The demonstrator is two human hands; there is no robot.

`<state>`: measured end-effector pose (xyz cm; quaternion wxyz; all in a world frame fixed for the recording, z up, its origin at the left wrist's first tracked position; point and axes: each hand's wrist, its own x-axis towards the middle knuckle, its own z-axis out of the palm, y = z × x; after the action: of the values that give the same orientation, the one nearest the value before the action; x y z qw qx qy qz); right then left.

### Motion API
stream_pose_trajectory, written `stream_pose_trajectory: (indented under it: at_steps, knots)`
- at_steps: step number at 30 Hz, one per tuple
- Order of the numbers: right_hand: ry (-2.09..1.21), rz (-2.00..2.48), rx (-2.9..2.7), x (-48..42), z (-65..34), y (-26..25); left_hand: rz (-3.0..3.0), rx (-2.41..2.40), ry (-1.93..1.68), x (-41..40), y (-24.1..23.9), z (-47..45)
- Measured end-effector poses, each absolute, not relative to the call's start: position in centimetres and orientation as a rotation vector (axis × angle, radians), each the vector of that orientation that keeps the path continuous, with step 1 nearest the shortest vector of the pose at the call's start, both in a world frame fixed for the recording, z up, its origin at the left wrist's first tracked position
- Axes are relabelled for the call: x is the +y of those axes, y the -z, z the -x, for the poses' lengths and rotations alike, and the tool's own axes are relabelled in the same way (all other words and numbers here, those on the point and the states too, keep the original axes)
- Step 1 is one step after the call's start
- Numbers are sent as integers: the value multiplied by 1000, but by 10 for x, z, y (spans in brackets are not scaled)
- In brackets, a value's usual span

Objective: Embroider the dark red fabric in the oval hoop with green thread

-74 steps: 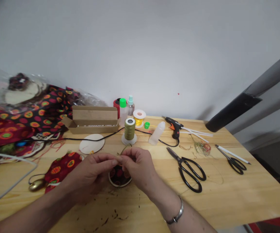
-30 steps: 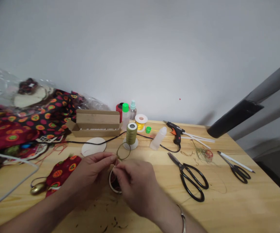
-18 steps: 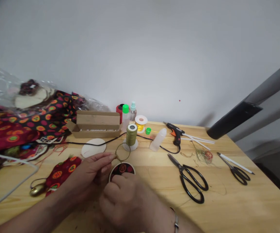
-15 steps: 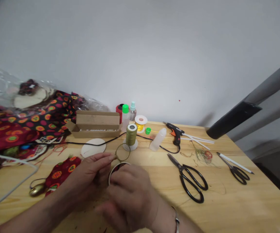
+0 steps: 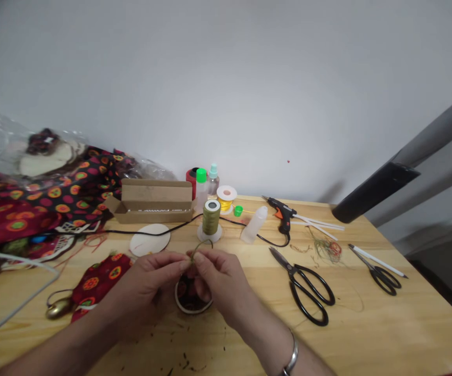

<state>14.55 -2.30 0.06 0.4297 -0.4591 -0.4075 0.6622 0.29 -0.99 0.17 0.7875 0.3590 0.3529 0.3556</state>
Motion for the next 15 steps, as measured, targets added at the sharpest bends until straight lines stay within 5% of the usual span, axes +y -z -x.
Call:
stream_pose_trajectory:
  at_steps: [15]
  knots:
    - [-1422, 1276, -1034, -20, -149, 3, -878, 1024, -768, -10, -1, -2]
